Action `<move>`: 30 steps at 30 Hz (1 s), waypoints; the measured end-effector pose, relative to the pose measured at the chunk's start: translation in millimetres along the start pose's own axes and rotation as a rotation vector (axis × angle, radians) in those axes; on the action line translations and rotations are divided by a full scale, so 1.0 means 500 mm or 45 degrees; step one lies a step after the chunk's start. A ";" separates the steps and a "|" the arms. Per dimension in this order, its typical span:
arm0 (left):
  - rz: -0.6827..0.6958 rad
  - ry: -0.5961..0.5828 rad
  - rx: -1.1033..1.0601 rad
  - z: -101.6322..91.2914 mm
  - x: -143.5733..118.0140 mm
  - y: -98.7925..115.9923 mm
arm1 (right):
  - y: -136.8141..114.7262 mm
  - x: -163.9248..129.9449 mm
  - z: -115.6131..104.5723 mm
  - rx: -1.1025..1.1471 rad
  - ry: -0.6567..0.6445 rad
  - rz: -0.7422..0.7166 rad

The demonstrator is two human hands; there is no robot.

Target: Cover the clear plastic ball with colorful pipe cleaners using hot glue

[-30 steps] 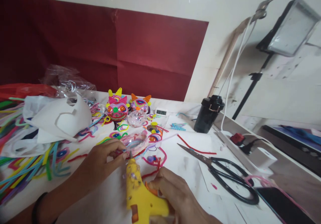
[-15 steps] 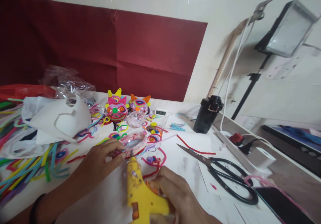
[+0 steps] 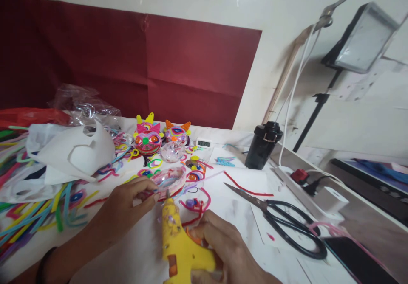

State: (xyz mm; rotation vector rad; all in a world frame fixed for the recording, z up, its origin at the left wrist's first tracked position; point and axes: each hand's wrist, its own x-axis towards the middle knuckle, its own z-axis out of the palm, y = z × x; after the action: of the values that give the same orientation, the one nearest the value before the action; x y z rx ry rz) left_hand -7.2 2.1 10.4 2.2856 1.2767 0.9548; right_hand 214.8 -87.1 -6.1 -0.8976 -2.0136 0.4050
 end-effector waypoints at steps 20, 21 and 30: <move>-0.022 0.006 -0.011 -0.004 0.003 0.005 | 0.016 0.003 0.003 0.106 -0.113 0.210; -0.022 0.007 -0.010 -0.004 0.003 0.004 | 0.016 0.003 0.003 0.092 -0.110 0.205; 0.003 0.018 0.005 -0.005 0.002 -0.003 | 0.002 0.004 -0.003 0.097 -0.133 0.366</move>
State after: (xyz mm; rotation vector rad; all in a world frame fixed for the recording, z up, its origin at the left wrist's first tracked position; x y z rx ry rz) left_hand -9.6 3.9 11.6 2.2880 1.2829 0.9720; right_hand 215.8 -84.8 -4.7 -1.1426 -1.9521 0.6958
